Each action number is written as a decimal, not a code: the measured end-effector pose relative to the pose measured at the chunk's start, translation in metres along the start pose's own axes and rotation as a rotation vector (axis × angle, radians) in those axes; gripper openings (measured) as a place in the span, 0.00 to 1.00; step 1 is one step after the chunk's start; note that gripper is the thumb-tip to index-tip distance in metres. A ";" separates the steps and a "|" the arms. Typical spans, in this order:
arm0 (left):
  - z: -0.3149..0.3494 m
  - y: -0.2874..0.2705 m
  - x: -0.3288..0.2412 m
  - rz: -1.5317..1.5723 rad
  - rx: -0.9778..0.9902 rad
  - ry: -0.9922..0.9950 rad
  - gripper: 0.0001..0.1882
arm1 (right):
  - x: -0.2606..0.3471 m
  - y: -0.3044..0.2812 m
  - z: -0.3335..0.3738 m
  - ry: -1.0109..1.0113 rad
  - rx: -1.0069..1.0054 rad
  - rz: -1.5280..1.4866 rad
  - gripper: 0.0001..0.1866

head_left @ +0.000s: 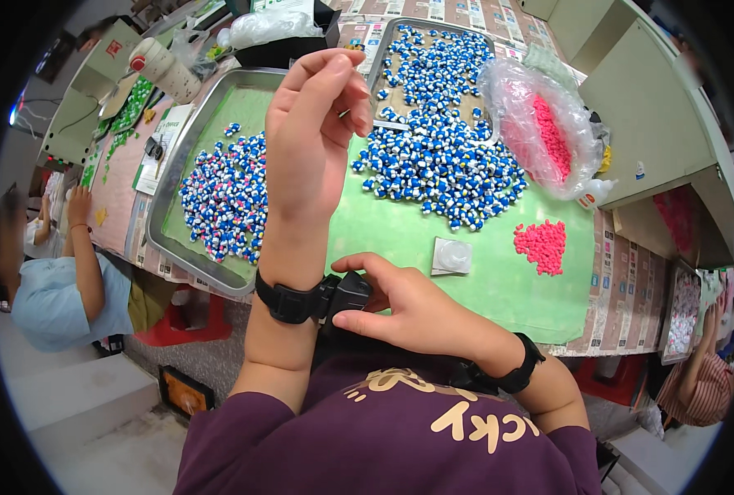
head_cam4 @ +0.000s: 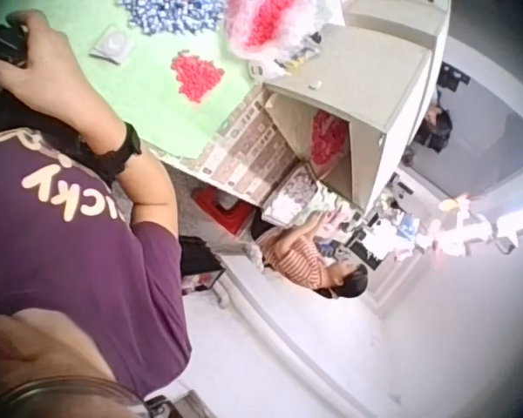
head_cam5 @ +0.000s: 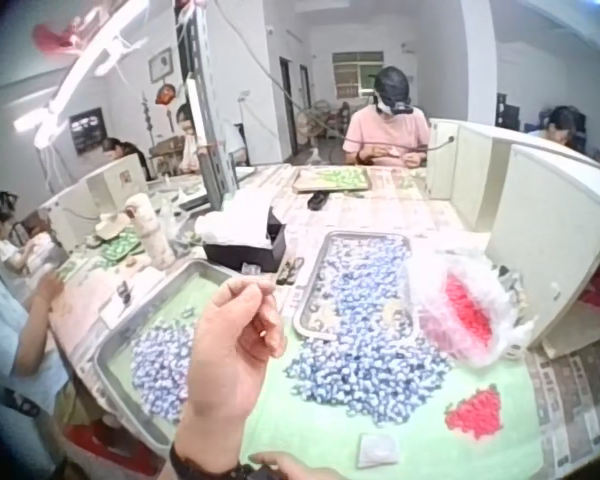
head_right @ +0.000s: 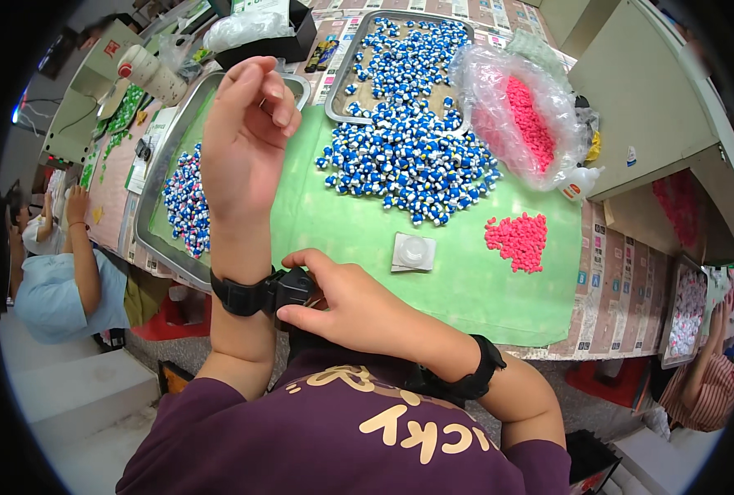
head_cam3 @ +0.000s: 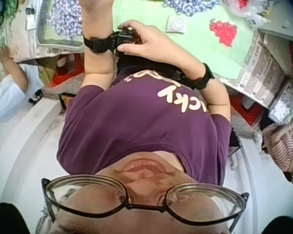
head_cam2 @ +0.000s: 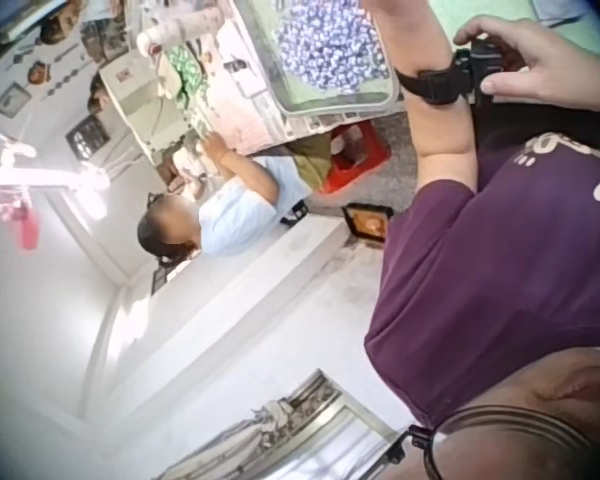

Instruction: The person assembles small blue and white plastic components by inserting pink pieces into them. They pick up the blue parts from a tray, insert the pink pieces, and place the assembled units back onto the tray. The process is repetitive and involves handling small objects with precision.

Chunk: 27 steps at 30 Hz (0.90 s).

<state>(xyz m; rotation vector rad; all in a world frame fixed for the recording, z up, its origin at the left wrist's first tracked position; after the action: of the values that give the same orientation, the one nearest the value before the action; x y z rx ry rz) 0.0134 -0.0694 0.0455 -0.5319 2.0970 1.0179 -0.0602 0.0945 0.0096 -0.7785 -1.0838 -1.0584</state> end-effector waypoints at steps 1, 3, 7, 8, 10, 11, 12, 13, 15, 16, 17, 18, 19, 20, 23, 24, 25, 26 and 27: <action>0.002 0.004 -0.002 0.027 0.068 0.015 0.17 | -0.002 0.000 0.000 -0.006 0.002 -0.003 0.31; 0.004 0.014 -0.006 0.082 0.205 0.044 0.23 | -0.004 0.000 0.000 -0.017 0.004 -0.010 0.31; 0.010 0.022 0.001 -0.081 0.355 0.022 0.31 | 0.001 -0.007 0.006 0.021 -0.007 0.028 0.31; 0.011 0.020 0.003 -0.160 0.394 0.001 0.26 | 0.002 -0.010 0.009 0.018 -0.037 0.050 0.30; 0.022 0.020 0.008 -0.265 0.337 -0.208 0.18 | 0.007 -0.021 0.017 -0.006 -0.087 0.033 0.29; 0.025 0.017 0.010 -0.322 0.305 -0.311 0.15 | 0.009 -0.032 0.023 -0.028 -0.108 -0.007 0.29; 0.027 0.008 0.016 -0.329 0.283 -0.449 0.13 | 0.002 -0.042 0.027 -0.156 -0.215 -0.077 0.26; 0.030 0.004 0.023 -0.383 0.291 -0.468 0.12 | 0.003 -0.059 0.038 -0.171 -0.292 -0.125 0.21; 0.039 -0.008 0.033 -0.450 0.243 -0.488 0.12 | 0.000 -0.091 0.056 -0.279 -0.474 -0.291 0.13; 0.040 -0.010 0.039 -0.458 0.225 -0.516 0.12 | -0.006 -0.107 0.067 -0.338 -0.596 -0.288 0.11; 0.043 -0.013 0.044 -0.472 0.198 -0.547 0.11 | -0.013 -0.121 0.078 -0.284 -0.723 -0.254 0.10; 0.046 -0.015 0.048 -0.486 0.170 -0.577 0.11 | -0.020 -0.131 0.086 -0.282 -0.787 -0.316 0.09; 0.048 -0.016 0.054 -0.475 0.137 -0.575 0.11 | -0.026 -0.137 0.094 -0.302 -0.823 -0.384 0.09; 0.050 -0.016 0.059 -0.464 0.104 -0.573 0.11 | -0.032 -0.141 0.102 -0.323 -0.858 -0.452 0.08; 0.053 -0.019 0.072 -0.530 0.055 -0.517 0.08 | -0.039 -0.147 0.115 -0.334 -0.910 -0.526 0.08; 0.055 -0.021 0.076 -0.587 0.061 -0.483 0.07 | -0.041 -0.149 0.116 -0.328 -0.907 -0.522 0.08; 0.056 -0.021 0.078 -0.642 0.071 -0.449 0.07 | -0.045 -0.151 0.119 -0.323 -0.908 -0.516 0.08; 0.056 -0.020 0.078 -0.738 0.139 -0.423 0.08 | -0.047 -0.153 0.119 -0.295 -0.913 -0.483 0.07; 0.055 -0.019 0.074 -0.833 0.208 -0.394 0.09 | -0.050 -0.154 0.117 -0.267 -0.918 -0.450 0.07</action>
<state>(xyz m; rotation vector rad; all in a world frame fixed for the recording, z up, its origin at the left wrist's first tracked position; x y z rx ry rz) 0.0014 -0.0401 -0.0433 -0.9046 1.3882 0.3694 -0.2470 0.1635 -0.0014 -1.4713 -0.9946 -1.9286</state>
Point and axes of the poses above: each hand's wrist, its own z-axis away from the middle knuckle, its own y-axis out of the palm, x = y × z, the point moved 1 cm from there along -z, towards the middle knuckle, and after that the axes turned 5 degrees about y, right-handed, at the moved point
